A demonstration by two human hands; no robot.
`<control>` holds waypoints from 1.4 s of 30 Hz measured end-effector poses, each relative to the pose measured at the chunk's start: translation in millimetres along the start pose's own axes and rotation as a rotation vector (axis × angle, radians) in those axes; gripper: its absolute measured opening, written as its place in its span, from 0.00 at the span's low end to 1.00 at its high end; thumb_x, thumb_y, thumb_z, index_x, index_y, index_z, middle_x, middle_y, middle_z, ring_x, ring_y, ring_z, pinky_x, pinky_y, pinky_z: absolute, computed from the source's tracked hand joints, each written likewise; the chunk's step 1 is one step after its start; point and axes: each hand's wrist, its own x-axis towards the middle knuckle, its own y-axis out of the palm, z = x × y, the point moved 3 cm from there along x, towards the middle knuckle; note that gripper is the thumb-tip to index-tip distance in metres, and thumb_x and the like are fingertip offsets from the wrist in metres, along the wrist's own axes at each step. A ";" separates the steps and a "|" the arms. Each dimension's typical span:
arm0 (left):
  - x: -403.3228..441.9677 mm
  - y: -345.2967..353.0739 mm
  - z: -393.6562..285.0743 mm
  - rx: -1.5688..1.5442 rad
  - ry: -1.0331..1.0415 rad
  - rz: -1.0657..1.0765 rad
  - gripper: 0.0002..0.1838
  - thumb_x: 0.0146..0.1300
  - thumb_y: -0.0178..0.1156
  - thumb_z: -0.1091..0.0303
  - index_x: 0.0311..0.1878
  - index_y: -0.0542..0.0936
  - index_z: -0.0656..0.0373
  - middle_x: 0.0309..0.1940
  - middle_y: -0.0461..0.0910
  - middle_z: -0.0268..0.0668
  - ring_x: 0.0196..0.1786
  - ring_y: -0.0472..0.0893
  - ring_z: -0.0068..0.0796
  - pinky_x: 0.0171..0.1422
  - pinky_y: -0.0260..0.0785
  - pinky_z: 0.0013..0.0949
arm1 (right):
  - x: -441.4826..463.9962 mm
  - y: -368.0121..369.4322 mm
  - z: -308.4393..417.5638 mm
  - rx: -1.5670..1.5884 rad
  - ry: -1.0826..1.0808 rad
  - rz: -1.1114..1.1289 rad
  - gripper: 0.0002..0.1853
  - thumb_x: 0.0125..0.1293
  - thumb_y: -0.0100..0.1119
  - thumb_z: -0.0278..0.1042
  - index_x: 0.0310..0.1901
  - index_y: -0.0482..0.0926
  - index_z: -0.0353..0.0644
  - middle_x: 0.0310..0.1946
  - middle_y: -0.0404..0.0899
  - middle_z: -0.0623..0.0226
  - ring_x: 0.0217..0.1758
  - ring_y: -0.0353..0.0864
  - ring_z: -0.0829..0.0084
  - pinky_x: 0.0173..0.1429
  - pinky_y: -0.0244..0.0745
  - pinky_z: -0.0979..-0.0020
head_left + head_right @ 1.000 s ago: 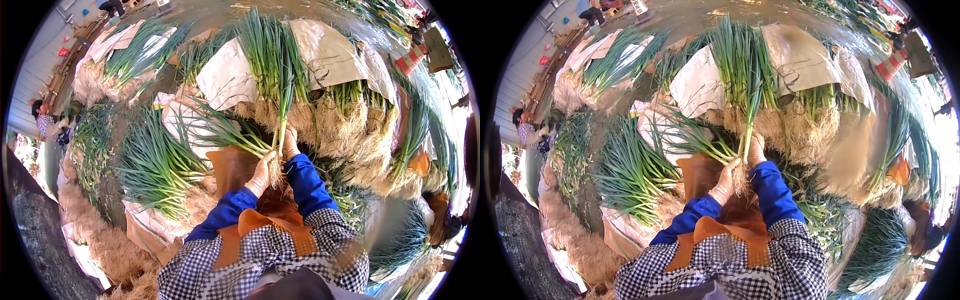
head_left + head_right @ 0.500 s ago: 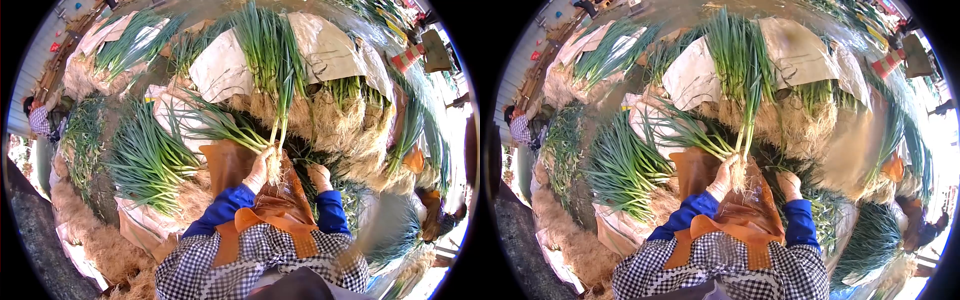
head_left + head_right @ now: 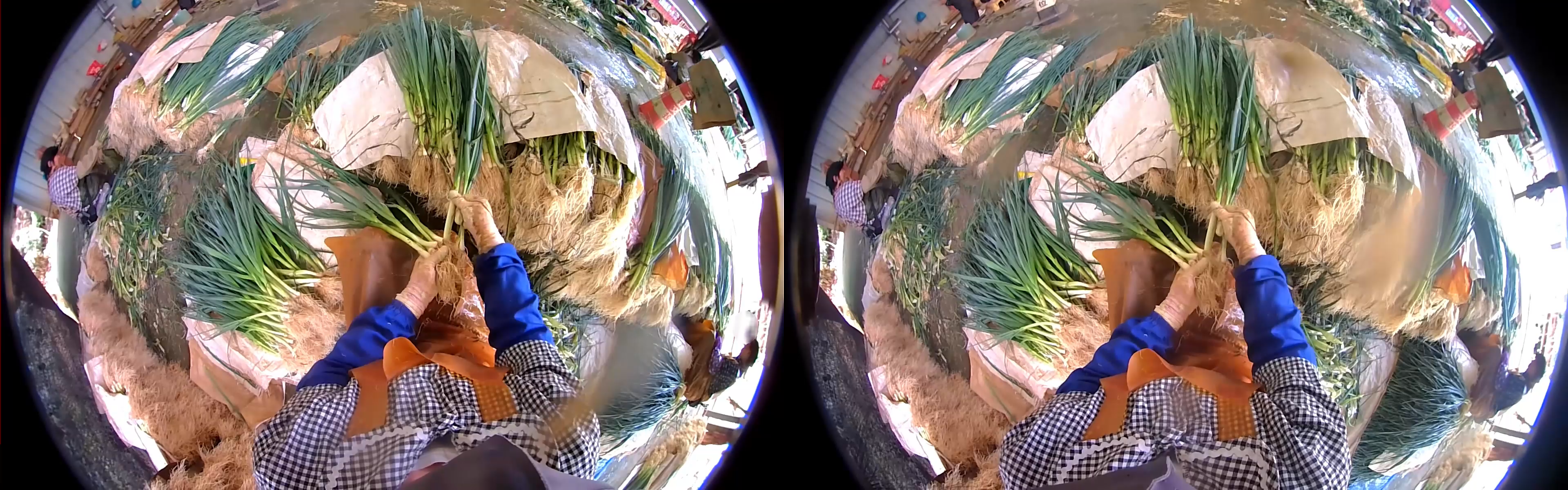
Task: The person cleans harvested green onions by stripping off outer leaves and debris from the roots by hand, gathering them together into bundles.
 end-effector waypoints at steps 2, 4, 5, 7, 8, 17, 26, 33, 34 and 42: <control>5.8 -10.4 4.8 -0.044 -0.003 -0.019 0.11 0.64 0.53 0.73 0.50 0.73 0.60 0.41 0.79 0.39 0.42 0.80 0.35 0.48 0.75 0.36 | 4.7 4.3 -9.6 0.013 -0.119 -0.149 0.14 0.64 0.58 0.43 0.29 0.80 0.39 0.19 0.73 0.73 0.23 0.69 0.81 0.29 0.65 0.77; 8.0 -15.4 9.0 -0.087 -0.011 -0.034 0.11 0.65 0.53 0.71 0.50 0.74 0.59 0.41 0.79 0.39 0.42 0.80 0.36 0.49 0.75 0.37 | 1.7 11.3 -15.2 0.137 -0.255 -0.238 0.13 0.67 0.54 0.39 0.29 0.78 0.41 0.17 0.68 0.76 0.19 0.64 0.84 0.24 0.60 0.80; 8.3 -17.9 10.0 -0.089 -0.008 -0.037 0.11 0.65 0.53 0.71 0.50 0.74 0.59 0.41 0.79 0.39 0.42 0.80 0.36 0.49 0.75 0.37 | -1.7 7.0 -19.1 0.136 -0.254 -0.234 0.13 0.67 0.54 0.39 0.29 0.78 0.41 0.17 0.68 0.76 0.19 0.64 0.84 0.24 0.60 0.80; 9.9 -18.9 9.8 -0.154 -0.060 -0.071 0.11 0.65 0.53 0.70 0.50 0.74 0.59 0.42 0.79 0.39 0.43 0.80 0.35 0.49 0.75 0.37 | -16.1 2.4 -18.1 0.440 -0.178 0.034 0.12 0.69 0.51 0.38 0.32 0.77 0.41 0.18 0.70 0.77 0.19 0.63 0.87 0.24 0.59 0.83; 4.5 -10.5 6.1 -0.155 -0.063 -0.074 0.11 0.65 0.53 0.70 0.50 0.74 0.59 0.42 0.79 0.39 0.43 0.80 0.35 0.49 0.75 0.37 | -48.4 -0.7 11.7 0.368 -0.110 0.154 0.12 0.68 0.51 0.39 0.32 0.76 0.39 0.18 0.73 0.73 0.21 0.71 0.84 0.27 0.66 0.82; -4.3 10.3 -15.0 -0.246 -0.276 0.084 0.16 0.62 0.55 0.71 0.53 0.74 0.61 0.41 0.79 0.39 0.40 0.80 0.32 0.43 0.76 0.31 | -182.2 -142.8 -52.0 0.273 0.081 0.342 0.16 0.66 0.54 0.41 0.23 0.77 0.39 0.17 0.75 0.71 0.17 0.69 0.79 0.23 0.66 0.77; -3.4 7.4 -11.3 -0.045 -0.310 0.043 0.18 0.61 0.53 0.75 0.55 0.72 0.60 0.45 0.78 0.42 0.46 0.80 0.36 0.52 0.75 0.39 | -94.9 -25.7 33.1 -0.912 -0.205 0.122 0.26 0.61 0.51 0.61 0.36 0.78 0.42 0.27 0.80 0.57 0.33 0.80 0.58 0.39 0.74 0.65; -8.1 18.4 -19.3 0.061 -0.156 0.108 0.20 0.58 0.53 0.78 0.55 0.72 0.61 0.41 0.80 0.40 0.38 0.81 0.32 0.41 0.77 0.32 | -131.7 -38.2 -25.6 -0.921 -1.476 0.455 0.18 0.67 0.48 0.44 0.51 0.78 0.44 0.38 0.83 0.66 0.39 0.81 0.75 0.48 0.76 0.74; 3.2 -12.0 -10.1 0.042 -0.244 0.113 0.25 0.57 0.52 0.78 0.61 0.69 0.60 0.47 0.77 0.42 0.45 0.79 0.31 0.46 0.75 0.30 | -137.6 -47.9 -24.1 -0.643 -0.981 0.758 0.19 0.66 0.49 0.46 0.50 0.79 0.44 0.37 0.83 0.66 0.39 0.81 0.74 0.49 0.75 0.74; -5.1 17.1 -24.0 0.137 -0.353 0.148 0.30 0.55 0.53 0.81 0.64 0.64 0.61 0.50 0.76 0.39 0.51 0.76 0.31 0.54 0.72 0.28 | -70.6 -58.4 52.1 -1.098 -0.471 -0.166 0.24 0.61 0.55 0.56 0.20 0.68 0.43 0.15 0.69 0.63 0.17 0.70 0.64 0.26 0.68 0.65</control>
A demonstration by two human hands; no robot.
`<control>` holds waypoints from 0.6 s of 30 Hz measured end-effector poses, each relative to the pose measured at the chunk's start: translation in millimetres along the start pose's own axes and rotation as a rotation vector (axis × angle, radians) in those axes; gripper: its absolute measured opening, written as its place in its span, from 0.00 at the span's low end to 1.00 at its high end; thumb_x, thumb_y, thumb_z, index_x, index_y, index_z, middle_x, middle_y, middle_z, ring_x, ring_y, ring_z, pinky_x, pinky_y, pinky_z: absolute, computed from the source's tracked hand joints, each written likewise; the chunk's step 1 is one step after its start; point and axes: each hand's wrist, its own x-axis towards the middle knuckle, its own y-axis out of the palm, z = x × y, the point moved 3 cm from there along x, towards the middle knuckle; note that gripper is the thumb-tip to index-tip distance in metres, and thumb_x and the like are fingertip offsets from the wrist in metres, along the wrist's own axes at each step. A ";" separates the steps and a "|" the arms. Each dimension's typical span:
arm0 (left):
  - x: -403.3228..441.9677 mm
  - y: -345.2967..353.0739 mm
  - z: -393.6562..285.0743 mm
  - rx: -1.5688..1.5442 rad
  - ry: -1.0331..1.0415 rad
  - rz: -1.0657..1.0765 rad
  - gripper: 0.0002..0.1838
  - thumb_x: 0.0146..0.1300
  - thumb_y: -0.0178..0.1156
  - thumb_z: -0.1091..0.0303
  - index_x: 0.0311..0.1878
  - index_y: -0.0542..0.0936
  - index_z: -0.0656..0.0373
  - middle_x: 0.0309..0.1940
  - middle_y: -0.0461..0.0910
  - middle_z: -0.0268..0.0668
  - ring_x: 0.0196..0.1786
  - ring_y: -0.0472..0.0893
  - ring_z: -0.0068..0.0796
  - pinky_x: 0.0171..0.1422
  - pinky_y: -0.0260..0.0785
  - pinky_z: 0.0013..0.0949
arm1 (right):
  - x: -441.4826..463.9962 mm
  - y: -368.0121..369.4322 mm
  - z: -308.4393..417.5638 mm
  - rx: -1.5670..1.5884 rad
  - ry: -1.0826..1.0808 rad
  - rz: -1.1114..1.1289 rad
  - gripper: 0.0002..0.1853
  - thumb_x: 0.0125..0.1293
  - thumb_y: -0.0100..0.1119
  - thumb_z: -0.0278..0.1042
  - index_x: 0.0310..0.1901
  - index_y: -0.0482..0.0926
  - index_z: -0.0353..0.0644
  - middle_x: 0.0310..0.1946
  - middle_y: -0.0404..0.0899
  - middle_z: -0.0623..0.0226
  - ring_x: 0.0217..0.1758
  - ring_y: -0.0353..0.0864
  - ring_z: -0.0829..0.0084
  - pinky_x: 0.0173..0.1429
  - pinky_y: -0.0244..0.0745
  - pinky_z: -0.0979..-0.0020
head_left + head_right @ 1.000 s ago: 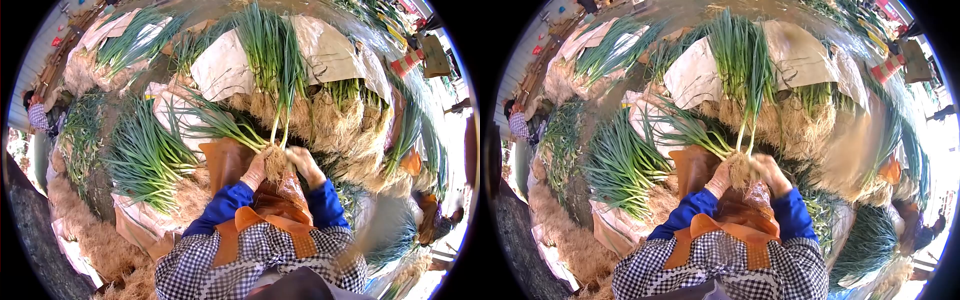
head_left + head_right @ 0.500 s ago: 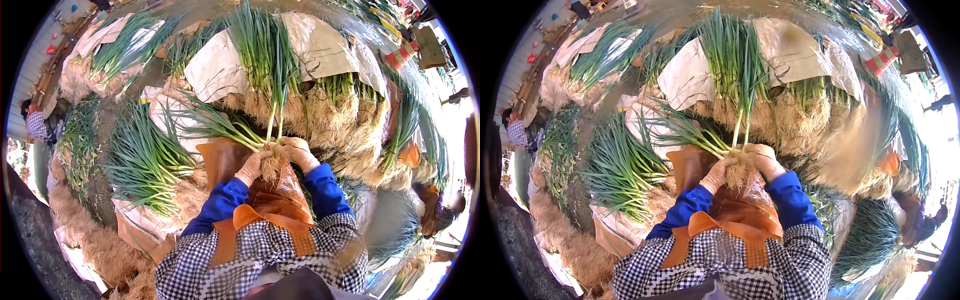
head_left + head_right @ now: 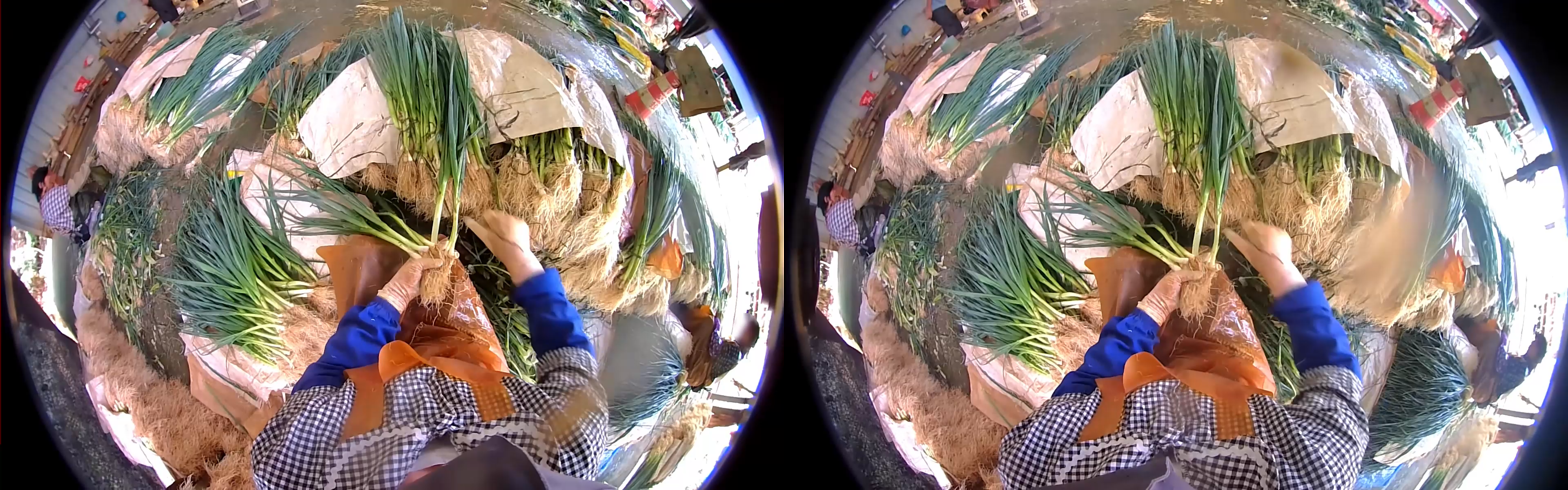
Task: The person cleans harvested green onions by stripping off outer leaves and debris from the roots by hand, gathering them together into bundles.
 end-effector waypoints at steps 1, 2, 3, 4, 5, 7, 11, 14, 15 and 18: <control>2.5 -2.0 4.0 0.004 0.003 -0.002 0.30 0.55 0.53 0.81 0.64 0.64 0.61 0.50 0.76 0.39 0.51 0.76 0.31 0.54 0.72 0.28 | 17.1 5.7 9.4 0.019 -0.071 -0.113 0.23 0.60 0.57 0.54 0.19 0.68 0.43 0.14 0.67 0.63 0.17 0.69 0.62 0.25 0.66 0.66; 7.6 -6.2 10.0 -0.003 0.066 0.008 0.30 0.55 0.54 0.81 0.64 0.64 0.60 0.49 0.76 0.39 0.49 0.77 0.30 0.53 0.72 0.29 | 29.9 16.1 10.3 0.087 -0.194 -0.251 0.23 0.57 0.61 0.54 0.17 0.70 0.45 0.13 0.67 0.67 0.15 0.68 0.71 0.23 0.67 0.70; 10.3 -7.1 13.0 -0.007 0.128 0.018 0.30 0.55 0.54 0.80 0.64 0.65 0.59 0.48 0.76 0.39 0.47 0.78 0.29 0.52 0.73 0.30 | 40.9 36.6 5.1 0.278 -0.278 -0.312 0.24 0.59 0.56 0.55 0.17 0.70 0.43 0.13 0.67 0.65 0.15 0.68 0.68 0.24 0.69 0.69; 9.2 -2.2 13.3 0.020 0.178 -0.032 0.31 0.54 0.55 0.82 0.64 0.64 0.58 0.45 0.76 0.38 0.46 0.78 0.30 0.52 0.73 0.30 | 53.6 63.9 -0.9 0.108 -0.320 -0.347 0.23 0.60 0.55 0.53 0.18 0.70 0.43 0.13 0.67 0.65 0.16 0.68 0.68 0.25 0.69 0.69; 9.7 -2.6 14.6 -0.002 0.189 -0.028 0.32 0.53 0.54 0.84 0.64 0.64 0.58 0.46 0.76 0.38 0.47 0.77 0.30 0.51 0.73 0.29 | 59.8 81.3 -4.0 -0.066 -0.358 -0.373 0.22 0.61 0.53 0.52 0.18 0.71 0.42 0.13 0.67 0.65 0.16 0.68 0.68 0.25 0.70 0.69; 8.8 -4.2 16.0 0.041 0.203 -0.071 0.31 0.53 0.55 0.83 0.63 0.65 0.59 0.46 0.76 0.39 0.47 0.77 0.30 0.52 0.73 0.28 | 47.5 56.9 16.8 -0.201 -0.247 -0.174 0.21 0.63 0.49 0.51 0.20 0.73 0.45 0.15 0.72 0.66 0.19 0.74 0.69 0.26 0.71 0.67; 11.5 -22.2 17.7 0.008 0.085 -0.093 0.29 0.54 0.56 0.80 0.62 0.66 0.61 0.47 0.76 0.41 0.47 0.77 0.30 0.51 0.73 0.29 | -41.2 34.5 22.4 0.292 -0.355 0.634 0.16 0.62 0.54 0.48 0.28 0.78 0.44 0.20 0.78 0.65 0.27 0.80 0.69 0.32 0.75 0.62; -16.4 25.5 -5.2 -0.108 -0.027 0.061 0.26 0.55 0.52 0.76 0.60 0.66 0.63 0.48 0.75 0.44 0.46 0.77 0.32 0.50 0.73 0.31 | -110.4 53.6 -55.0 0.407 -0.438 1.048 0.16 0.61 0.57 0.46 0.39 0.81 0.41 0.27 0.80 0.63 0.34 0.80 0.67 0.43 0.77 0.62; -11.0 7.8 0.2 -0.204 -0.131 0.200 0.27 0.52 0.54 0.76 0.60 0.67 0.64 0.50 0.75 0.46 0.42 0.77 0.30 0.47 0.74 0.30 | -99.6 39.6 -51.1 0.105 -0.386 0.990 0.16 0.61 0.57 0.46 0.42 0.81 0.42 0.30 0.80 0.64 0.35 0.80 0.67 0.45 0.78 0.62; -32.4 58.8 -36.4 -0.107 0.067 0.282 0.27 0.48 0.59 0.75 0.56 0.69 0.65 0.42 0.75 0.43 0.33 0.72 0.27 0.33 0.71 0.29 | 1.6 15.3 -39.4 -0.499 -0.146 0.822 0.13 0.67 0.49 0.39 0.48 0.77 0.44 0.30 0.78 0.66 0.33 0.79 0.73 0.39 0.80 0.72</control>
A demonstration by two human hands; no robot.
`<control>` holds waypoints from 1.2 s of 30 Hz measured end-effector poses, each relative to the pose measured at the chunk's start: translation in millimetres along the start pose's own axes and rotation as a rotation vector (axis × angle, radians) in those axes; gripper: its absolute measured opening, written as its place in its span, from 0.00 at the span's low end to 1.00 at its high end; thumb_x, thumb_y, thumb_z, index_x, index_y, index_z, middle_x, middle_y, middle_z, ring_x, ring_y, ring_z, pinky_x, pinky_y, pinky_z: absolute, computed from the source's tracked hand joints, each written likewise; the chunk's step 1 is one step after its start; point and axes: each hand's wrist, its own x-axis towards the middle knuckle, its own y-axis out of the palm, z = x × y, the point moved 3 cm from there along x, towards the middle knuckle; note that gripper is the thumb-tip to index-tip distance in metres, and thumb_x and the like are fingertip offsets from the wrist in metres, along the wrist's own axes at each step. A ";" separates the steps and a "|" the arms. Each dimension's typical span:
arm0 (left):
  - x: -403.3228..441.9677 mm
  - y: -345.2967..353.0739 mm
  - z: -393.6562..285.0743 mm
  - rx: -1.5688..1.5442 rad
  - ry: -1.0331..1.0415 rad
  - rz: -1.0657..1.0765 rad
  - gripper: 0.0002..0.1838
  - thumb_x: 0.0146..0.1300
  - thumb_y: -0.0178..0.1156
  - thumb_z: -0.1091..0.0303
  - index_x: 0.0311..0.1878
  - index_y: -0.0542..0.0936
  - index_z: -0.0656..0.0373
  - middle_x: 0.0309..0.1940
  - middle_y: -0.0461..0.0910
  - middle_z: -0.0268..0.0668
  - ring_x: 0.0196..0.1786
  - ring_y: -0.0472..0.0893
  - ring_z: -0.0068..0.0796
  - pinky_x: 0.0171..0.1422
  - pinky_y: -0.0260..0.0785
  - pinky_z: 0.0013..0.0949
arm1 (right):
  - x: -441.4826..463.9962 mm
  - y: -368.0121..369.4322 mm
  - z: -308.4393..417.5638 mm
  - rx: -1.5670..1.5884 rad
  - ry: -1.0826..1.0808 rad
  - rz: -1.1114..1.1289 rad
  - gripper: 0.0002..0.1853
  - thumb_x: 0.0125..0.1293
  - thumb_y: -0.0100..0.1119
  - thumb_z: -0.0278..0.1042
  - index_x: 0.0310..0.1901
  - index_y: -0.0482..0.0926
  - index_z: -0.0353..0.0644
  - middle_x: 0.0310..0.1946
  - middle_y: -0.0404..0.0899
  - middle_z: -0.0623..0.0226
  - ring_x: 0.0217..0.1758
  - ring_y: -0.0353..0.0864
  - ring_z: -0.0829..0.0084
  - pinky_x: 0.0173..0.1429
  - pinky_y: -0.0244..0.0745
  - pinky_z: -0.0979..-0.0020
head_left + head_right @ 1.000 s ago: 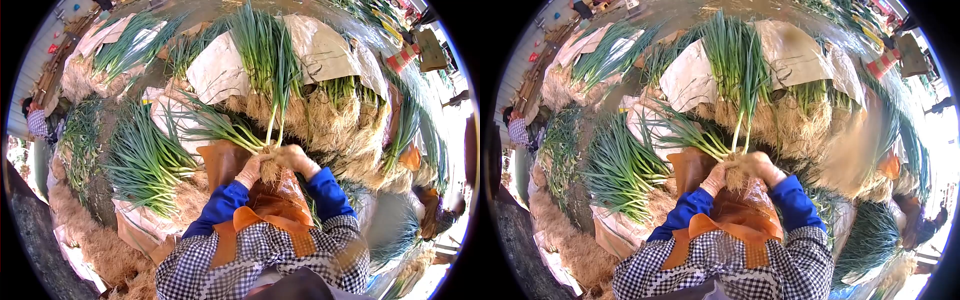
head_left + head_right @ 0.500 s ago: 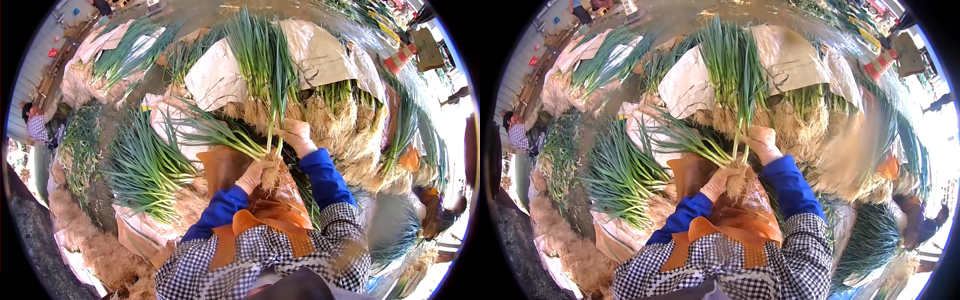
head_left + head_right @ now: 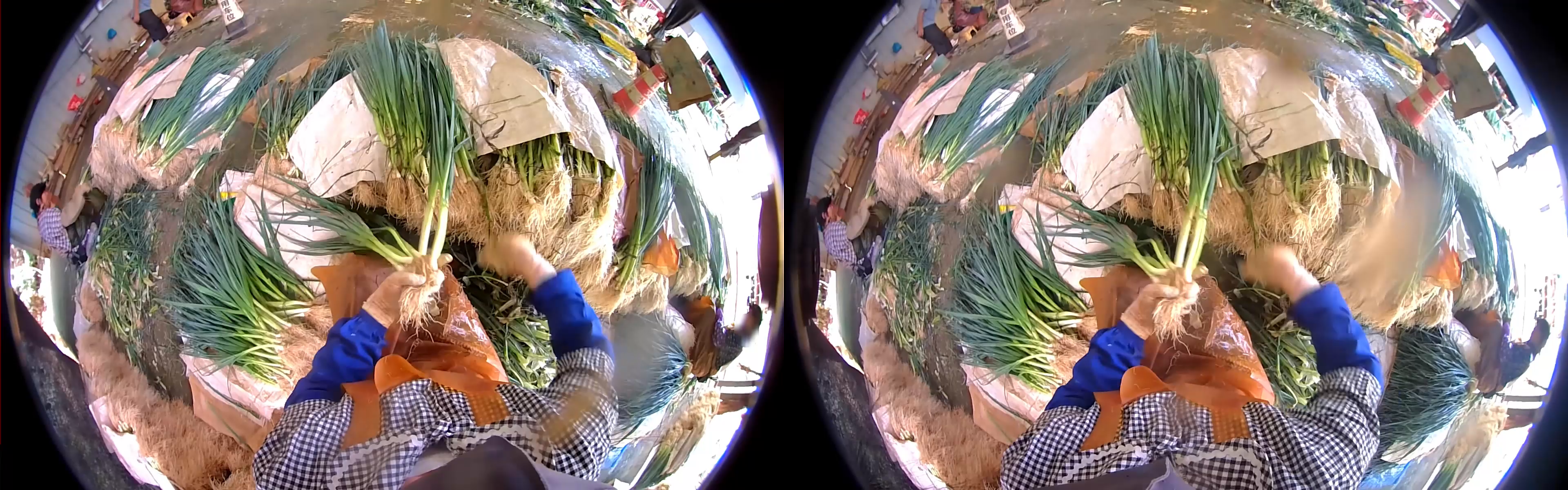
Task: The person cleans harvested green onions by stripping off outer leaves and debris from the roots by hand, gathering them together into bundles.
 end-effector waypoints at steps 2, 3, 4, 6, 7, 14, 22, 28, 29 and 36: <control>-3.4 28.3 -26.7 0.056 0.145 0.082 0.30 0.44 0.62 0.75 0.55 0.70 0.64 0.37 0.74 0.39 0.35 0.73 0.28 0.35 0.71 0.26 | 27.3 -47.9 -30.2 0.637 0.301 -0.356 0.10 0.64 0.54 0.37 0.44 0.77 0.45 0.30 0.78 0.66 0.33 0.78 0.73 0.38 0.76 0.76; -7.7 39.5 -40.1 0.072 0.166 0.173 0.32 0.43 0.62 0.76 0.57 0.69 0.66 0.38 0.76 0.41 0.36 0.75 0.29 0.38 0.74 0.26 | 38.3 -71.7 -44.1 0.936 0.362 -0.608 0.08 0.63 0.56 0.36 0.42 0.78 0.46 0.30 0.79 0.65 0.33 0.78 0.73 0.38 0.74 0.78; -11.8 53.2 -48.1 0.113 0.202 0.131 0.31 0.41 0.65 0.73 0.53 0.70 0.61 0.34 0.71 0.35 0.34 0.71 0.25 0.33 0.65 0.26 | 55.9 -78.9 -50.1 0.644 0.352 -0.871 0.12 0.60 0.60 0.44 0.35 0.79 0.45 0.30 0.79 0.62 0.33 0.78 0.69 0.38 0.72 0.73; -7.6 47.5 -56.2 0.198 0.270 0.059 0.29 0.45 0.64 0.72 0.54 0.68 0.62 0.34 0.71 0.36 0.36 0.73 0.28 0.37 0.70 0.28 | 181.1 -38.5 -97.8 0.528 0.320 -0.899 0.18 0.57 0.58 0.54 0.31 0.80 0.46 0.28 0.79 0.59 0.32 0.78 0.62 0.38 0.73 0.69; -4.1 38.1 -56.0 0.244 0.282 -0.044 0.28 0.46 0.63 0.72 0.54 0.68 0.62 0.34 0.72 0.36 0.37 0.73 0.29 0.39 0.71 0.29 | 168.9 -58.5 -86.3 0.299 0.307 -0.819 0.18 0.56 0.58 0.54 0.31 0.80 0.46 0.27 0.79 0.59 0.31 0.78 0.61 0.36 0.73 0.68; 17.9 -7.4 24.8 -0.020 0.163 -0.283 0.15 0.57 0.54 0.78 0.49 0.72 0.62 0.42 0.77 0.40 0.47 0.78 0.33 0.53 0.75 0.35 | -21.8 -51.8 35.2 1.907 -0.078 -0.373 0.09 0.64 0.54 0.37 0.33 0.79 0.42 0.27 0.81 0.63 0.28 0.78 0.73 0.31 0.73 0.75; 10.9 -51.9 72.8 0.023 0.175 -0.504 0.16 0.59 0.55 0.77 0.51 0.72 0.60 0.43 0.76 0.38 0.48 0.77 0.33 0.57 0.71 0.35 | 8.5 3.3 79.0 0.710 -0.125 -1.098 0.15 0.61 0.59 0.41 0.20 0.73 0.45 0.16 0.69 0.59 0.19 0.69 0.58 0.25 0.66 0.64; 8.7 -56.1 54.3 0.121 0.266 -0.350 0.18 0.56 0.56 0.78 0.52 0.72 0.62 0.43 0.77 0.37 0.49 0.77 0.31 0.58 0.69 0.35 | -32.8 144.3 9.2 0.335 0.105 -0.483 0.12 0.64 0.52 0.42 0.31 0.79 0.46 0.25 0.77 0.60 0.27 0.76 0.59 0.32 0.71 0.64; 7.1 -55.3 53.8 0.101 0.251 -0.348 0.18 0.55 0.56 0.78 0.52 0.72 0.61 0.42 0.77 0.36 0.49 0.77 0.30 0.58 0.69 0.35 | -28.4 167.4 -5.6 0.202 0.166 -0.329 0.12 0.65 0.51 0.43 0.34 0.81 0.46 0.27 0.78 0.60 0.29 0.76 0.59 0.33 0.72 0.64; 6.8 -60.7 57.6 0.108 0.214 -0.403 0.18 0.57 0.54 0.80 0.52 0.73 0.61 0.44 0.77 0.35 0.48 0.77 0.30 0.57 0.70 0.33 | 20.5 -11.9 64.2 1.641 -0.099 -0.504 0.18 0.64 0.55 0.48 0.41 0.78 0.38 0.27 0.78 0.69 0.30 0.74 0.79 0.30 0.66 0.74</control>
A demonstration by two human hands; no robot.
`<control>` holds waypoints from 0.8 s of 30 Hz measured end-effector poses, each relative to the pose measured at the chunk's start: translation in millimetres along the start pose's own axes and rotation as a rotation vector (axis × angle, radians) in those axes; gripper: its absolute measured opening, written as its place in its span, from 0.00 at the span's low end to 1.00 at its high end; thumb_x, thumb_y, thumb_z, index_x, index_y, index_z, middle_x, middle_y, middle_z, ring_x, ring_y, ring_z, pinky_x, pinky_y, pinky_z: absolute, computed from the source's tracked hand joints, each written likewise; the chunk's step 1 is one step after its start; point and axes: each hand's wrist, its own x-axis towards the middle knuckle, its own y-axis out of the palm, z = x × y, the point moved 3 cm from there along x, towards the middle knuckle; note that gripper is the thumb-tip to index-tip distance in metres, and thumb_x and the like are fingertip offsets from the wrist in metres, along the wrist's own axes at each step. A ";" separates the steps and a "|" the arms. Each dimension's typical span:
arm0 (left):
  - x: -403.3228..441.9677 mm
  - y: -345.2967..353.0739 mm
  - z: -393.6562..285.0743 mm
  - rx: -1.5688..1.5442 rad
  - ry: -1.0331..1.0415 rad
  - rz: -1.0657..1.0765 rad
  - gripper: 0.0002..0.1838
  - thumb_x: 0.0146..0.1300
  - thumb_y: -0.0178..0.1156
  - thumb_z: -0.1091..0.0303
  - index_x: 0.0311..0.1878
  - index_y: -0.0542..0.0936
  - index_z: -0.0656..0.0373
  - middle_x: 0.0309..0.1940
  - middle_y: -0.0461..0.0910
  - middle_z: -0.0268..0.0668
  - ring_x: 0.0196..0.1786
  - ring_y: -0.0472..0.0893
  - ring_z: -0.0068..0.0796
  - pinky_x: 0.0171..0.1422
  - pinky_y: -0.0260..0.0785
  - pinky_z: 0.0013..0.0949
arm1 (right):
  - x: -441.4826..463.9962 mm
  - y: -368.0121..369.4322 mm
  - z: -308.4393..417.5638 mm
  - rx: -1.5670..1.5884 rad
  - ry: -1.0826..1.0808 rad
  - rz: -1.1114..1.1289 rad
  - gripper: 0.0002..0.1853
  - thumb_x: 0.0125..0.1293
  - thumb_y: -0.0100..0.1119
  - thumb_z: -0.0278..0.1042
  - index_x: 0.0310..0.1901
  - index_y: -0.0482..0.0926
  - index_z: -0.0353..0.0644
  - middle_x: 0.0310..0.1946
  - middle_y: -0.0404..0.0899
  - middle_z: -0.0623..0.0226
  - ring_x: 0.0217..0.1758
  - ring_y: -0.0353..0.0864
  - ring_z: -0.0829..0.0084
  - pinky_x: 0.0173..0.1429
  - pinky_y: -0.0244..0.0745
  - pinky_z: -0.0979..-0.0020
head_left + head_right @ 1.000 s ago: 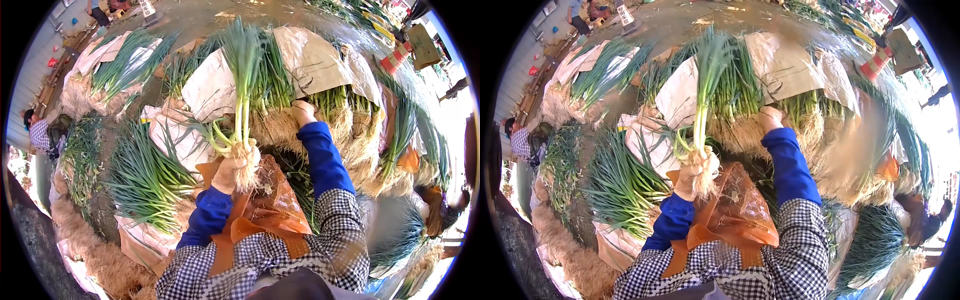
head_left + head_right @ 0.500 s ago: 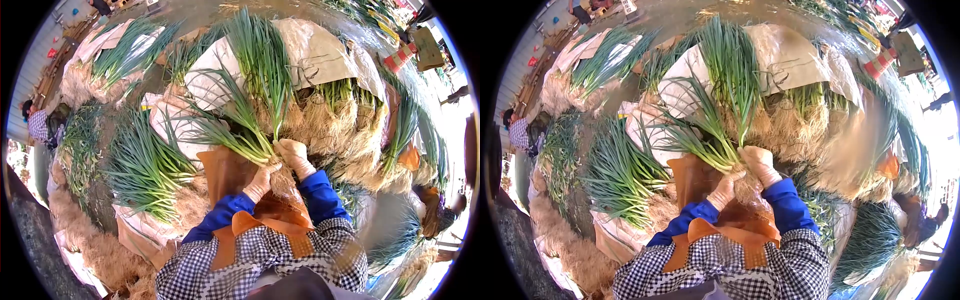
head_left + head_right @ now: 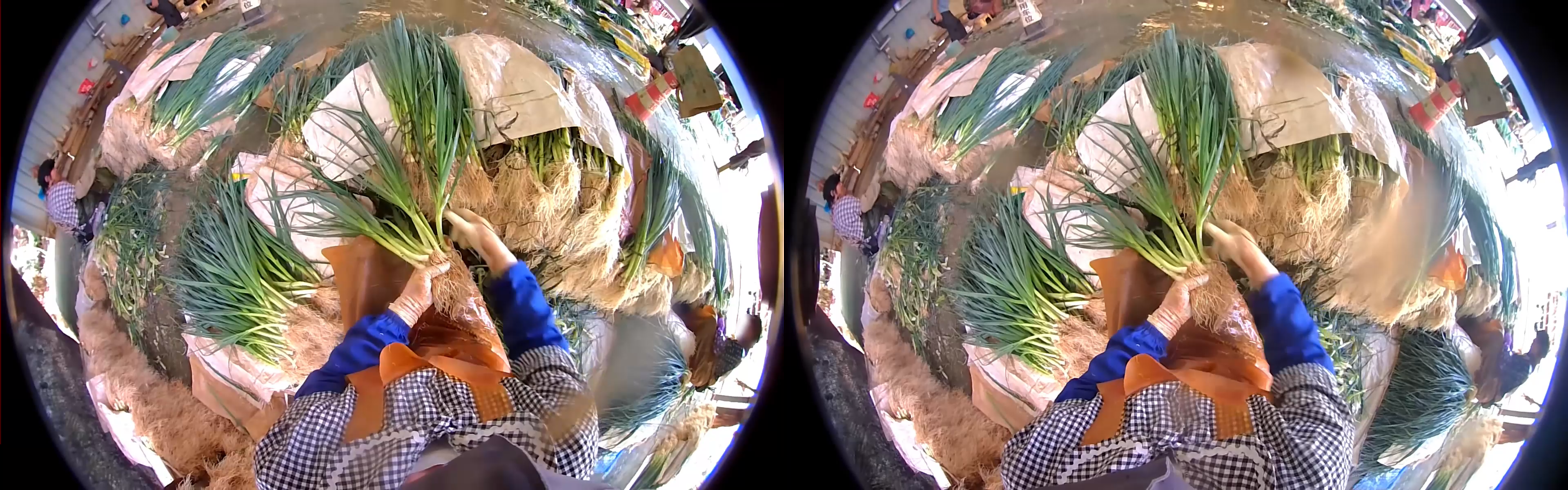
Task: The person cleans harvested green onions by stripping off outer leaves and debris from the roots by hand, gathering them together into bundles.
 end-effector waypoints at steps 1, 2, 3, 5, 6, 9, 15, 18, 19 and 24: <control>-3.2 2.7 -3.3 0.008 0.007 -0.003 0.18 0.57 0.54 0.80 0.52 0.73 0.61 0.44 0.77 0.35 0.48 0.77 0.30 0.57 0.70 0.33 | 25.9 11.9 -13.3 0.119 -0.028 0.102 0.18 0.64 0.57 0.46 0.42 0.77 0.36 0.25 0.76 0.71 0.28 0.70 0.82 0.28 0.63 0.75; -6.8 5.9 -5.8 -0.030 -0.041 -0.008 0.17 0.58 0.53 0.80 0.52 0.73 0.60 0.44 0.77 0.36 0.48 0.77 0.32 0.56 0.71 0.36 | 34.5 21.8 -15.6 0.237 0.039 0.094 0.17 0.64 0.58 0.45 0.41 0.77 0.36 0.25 0.76 0.72 0.28 0.70 0.82 0.30 0.64 0.75; -8.8 6.7 -7.2 -0.069 -0.090 -0.012 0.16 0.59 0.53 0.80 0.51 0.73 0.60 0.43 0.77 0.37 0.48 0.78 0.34 0.55 0.72 0.39 | 42.6 32.1 -18.2 0.354 0.107 0.087 0.17 0.63 0.59 0.44 0.41 0.77 0.36 0.25 0.75 0.72 0.28 0.70 0.82 0.31 0.65 0.74; -1.7 -5.6 -3.0 -0.125 -0.091 -0.030 0.16 0.59 0.53 0.80 0.52 0.73 0.61 0.43 0.78 0.39 0.48 0.78 0.35 0.56 0.72 0.38 | 48.1 43.3 -29.2 0.063 -0.111 -0.178 0.12 0.62 0.60 0.39 0.27 0.77 0.40 0.20 0.72 0.77 0.24 0.68 0.81 0.30 0.66 0.73; 1.5 -12.2 -1.0 -0.050 -0.019 -0.061 0.16 0.59 0.53 0.80 0.52 0.73 0.61 0.43 0.78 0.39 0.48 0.78 0.35 0.56 0.72 0.39 | 46.3 47.5 -36.7 0.238 -0.139 -0.221 0.11 0.62 0.60 0.38 0.27 0.77 0.40 0.19 0.72 0.77 0.24 0.68 0.81 0.29 0.66 0.74; 8.5 -23.3 6.1 -0.022 0.030 -0.136 0.15 0.59 0.52 0.80 0.50 0.73 0.61 0.41 0.78 0.39 0.46 0.79 0.35 0.54 0.72 0.38 | 12.9 36.3 -45.2 -0.350 -0.422 -0.327 0.07 0.61 0.60 0.32 0.27 0.78 0.42 0.18 0.71 0.76 0.21 0.67 0.80 0.26 0.64 0.74; -3.8 8.1 -30.9 -0.155 0.014 0.072 0.14 0.59 0.55 0.77 0.50 0.73 0.60 0.42 0.78 0.40 0.41 0.79 0.31 0.46 0.76 0.34 | -73.3 -55.8 -73.9 0.223 0.008 -0.533 0.15 0.64 0.56 0.43 0.31 0.78 0.38 0.23 0.78 0.68 0.27 0.76 0.79 0.29 0.70 0.78; -7.2 9.7 -48.7 -0.232 -0.026 0.214 0.13 0.60 0.54 0.74 0.49 0.72 0.61 0.42 0.76 0.43 0.36 0.77 0.30 0.39 0.76 0.33 | -84.9 -115.2 -169.9 -0.967 0.220 0.127 0.22 0.62 0.53 0.54 0.34 0.81 0.39 0.31 0.81 0.62 0.38 0.80 0.69 0.43 0.74 0.69; -10.5 20.7 -58.1 -0.310 -0.039 0.349 0.14 0.59 0.55 0.75 0.49 0.72 0.60 0.47 0.76 0.46 0.36 0.77 0.31 0.40 0.76 0.33 | -100.5 -96.9 -141.7 -1.350 0.046 0.517 0.25 0.61 0.51 0.57 0.36 0.81 0.39 0.35 0.82 0.60 0.43 0.80 0.65 0.48 0.73 0.66; -24.8 38.9 -106.1 -0.497 0.153 0.536 0.32 0.59 0.55 0.75 0.67 0.57 0.58 0.34 0.67 0.35 0.30 0.68 0.23 0.34 0.68 0.26 | 2.0 -70.1 17.0 -0.916 0.114 -0.157 0.25 0.60 0.52 0.55 0.50 0.77 0.44 0.44 0.80 0.58 0.47 0.78 0.60 0.54 0.72 0.63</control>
